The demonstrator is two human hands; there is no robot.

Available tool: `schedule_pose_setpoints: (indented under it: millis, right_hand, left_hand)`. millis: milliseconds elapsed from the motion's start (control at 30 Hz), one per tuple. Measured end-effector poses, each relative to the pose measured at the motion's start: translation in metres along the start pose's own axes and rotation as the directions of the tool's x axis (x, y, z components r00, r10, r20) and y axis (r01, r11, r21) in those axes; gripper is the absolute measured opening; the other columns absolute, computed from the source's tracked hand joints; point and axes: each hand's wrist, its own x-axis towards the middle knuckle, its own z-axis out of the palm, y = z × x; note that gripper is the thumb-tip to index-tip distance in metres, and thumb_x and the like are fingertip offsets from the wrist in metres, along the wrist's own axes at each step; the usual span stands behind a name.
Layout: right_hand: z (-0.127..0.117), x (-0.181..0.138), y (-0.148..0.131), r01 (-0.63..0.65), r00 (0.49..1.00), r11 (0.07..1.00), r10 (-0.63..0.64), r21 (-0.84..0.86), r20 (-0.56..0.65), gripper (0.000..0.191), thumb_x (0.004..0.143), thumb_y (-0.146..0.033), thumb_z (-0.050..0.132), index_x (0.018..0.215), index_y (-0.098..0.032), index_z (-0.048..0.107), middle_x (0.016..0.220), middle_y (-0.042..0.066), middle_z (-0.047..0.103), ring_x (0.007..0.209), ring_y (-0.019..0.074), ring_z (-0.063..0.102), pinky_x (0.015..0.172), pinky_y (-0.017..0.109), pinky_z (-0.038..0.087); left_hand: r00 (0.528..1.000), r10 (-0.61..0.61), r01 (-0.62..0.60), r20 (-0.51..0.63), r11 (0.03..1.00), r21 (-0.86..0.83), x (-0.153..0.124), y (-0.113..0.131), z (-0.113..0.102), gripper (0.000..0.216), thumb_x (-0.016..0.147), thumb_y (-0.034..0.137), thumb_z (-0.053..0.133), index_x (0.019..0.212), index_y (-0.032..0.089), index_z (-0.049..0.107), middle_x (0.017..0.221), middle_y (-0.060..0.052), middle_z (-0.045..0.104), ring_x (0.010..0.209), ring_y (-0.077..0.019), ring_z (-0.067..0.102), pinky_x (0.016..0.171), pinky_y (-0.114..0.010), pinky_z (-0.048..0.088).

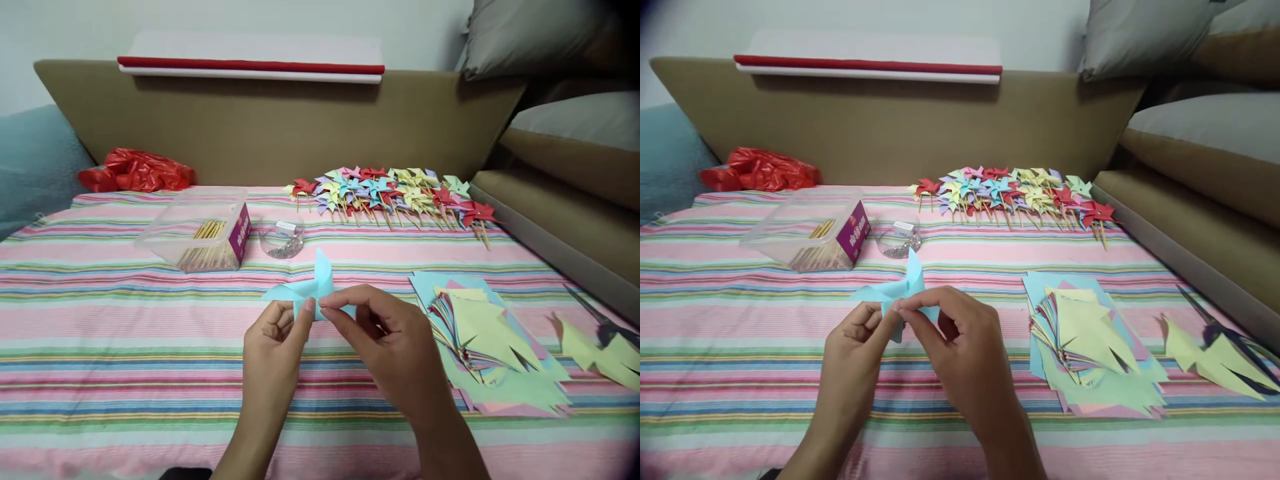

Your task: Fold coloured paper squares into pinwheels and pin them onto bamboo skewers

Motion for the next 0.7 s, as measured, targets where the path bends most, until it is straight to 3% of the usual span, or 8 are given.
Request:
schedule_pose_setpoints:
  millis: [167,267,367,700]
  right_hand:
    - [-0.008,-0.001,0.000,0.088,0.996,0.992,-0.087,-0.086,0.011,0.008,0.090,-0.018,0.069,0.086,-0.024,0.071,0.077,-0.006,0.068,0.056,0.0068,0.048,0.052,0.021,0.039]
    - [-0.010,-0.001,0.003,0.161,0.987,0.983,-0.158,-0.091,0.043,0.010,0.092,-0.015,0.066,0.087,-0.021,0.070,0.087,-0.001,0.069,0.076,0.0098,0.061,0.067,0.021,0.048]
    - [-0.012,-0.002,0.007,0.235,0.972,0.960,-0.229,-0.149,0.058,0.013,0.092,-0.011,0.064,0.089,-0.020,0.072,0.090,0.001,0.065,0.088,0.0120,0.064,0.077,0.022,0.051]
    - [-0.015,-0.004,0.011,0.226,0.974,0.941,-0.221,-0.252,0.049,0.013,0.094,-0.014,0.062,0.092,-0.021,0.073,0.096,0.003,0.059,0.088,0.0150,0.065,0.066,0.025,0.051]
  left_hand:
    - [1.000,-0.021,0.022,0.020,0.998,-0.060,-0.003,0.002,0.005,0.024,0.087,0.037,0.073,0.077,0.019,0.062,0.070,0.003,0.060,0.070,-0.0108,0.049,0.064,-0.020,0.040]
    - [1.000,-0.023,0.025,0.020,0.996,-0.086,-0.005,0.003,0.008,0.027,0.086,0.036,0.074,0.073,0.019,0.058,0.068,0.005,0.057,0.068,-0.0098,0.047,0.063,-0.020,0.039]
    - [1.000,-0.016,0.018,0.020,0.994,-0.105,-0.007,0.003,0.009,0.032,0.085,0.036,0.075,0.069,0.019,0.054,0.065,0.006,0.053,0.065,-0.0090,0.044,0.060,-0.019,0.037]
    - [0.999,-0.005,0.010,0.043,0.995,-0.103,-0.011,0.002,0.007,0.035,0.087,0.038,0.073,0.069,0.019,0.049,0.063,0.006,0.044,0.064,-0.0096,0.038,0.059,-0.021,0.034]
